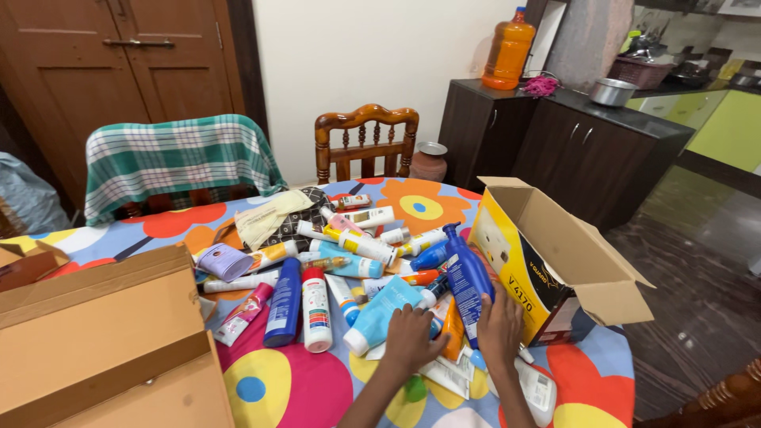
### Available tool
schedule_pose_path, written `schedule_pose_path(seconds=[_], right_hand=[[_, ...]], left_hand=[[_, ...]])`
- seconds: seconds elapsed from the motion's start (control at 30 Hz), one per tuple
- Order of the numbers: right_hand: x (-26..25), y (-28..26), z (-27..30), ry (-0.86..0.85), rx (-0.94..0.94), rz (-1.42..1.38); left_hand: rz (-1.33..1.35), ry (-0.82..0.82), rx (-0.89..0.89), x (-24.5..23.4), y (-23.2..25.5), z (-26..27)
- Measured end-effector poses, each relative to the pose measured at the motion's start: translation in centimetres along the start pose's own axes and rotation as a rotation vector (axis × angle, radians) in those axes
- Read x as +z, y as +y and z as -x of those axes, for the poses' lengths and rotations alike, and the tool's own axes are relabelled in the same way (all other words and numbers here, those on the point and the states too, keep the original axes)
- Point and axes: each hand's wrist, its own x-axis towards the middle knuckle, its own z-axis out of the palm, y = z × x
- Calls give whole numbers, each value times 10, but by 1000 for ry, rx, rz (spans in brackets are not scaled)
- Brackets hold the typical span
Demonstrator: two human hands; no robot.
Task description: The person organizes various toiletries and small boxes on a table. They pick up items like tubes, bottles, and small boxes, then place them into larger cardboard boxes. The person also stacks smaller boxes on top of larger ones.
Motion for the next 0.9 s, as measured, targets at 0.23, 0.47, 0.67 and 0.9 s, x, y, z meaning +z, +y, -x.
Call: schedule_pose_path(seconds=[0.23, 0.47, 0.67, 0.9], right_hand=[[5, 5, -2, 67, -71, 44], [-2, -9, 2, 122, -98, 8], [-14, -26, 6, 215, -257, -60], [-31, -31, 16, -778, -595, -280]], left_hand=[[-481, -74, -168, 66, 32, -16], [95, -108, -306, 49, -2, -19], [289, 307, -214, -48, -27, -4], [195, 361, -160, -173, -64, 51]])
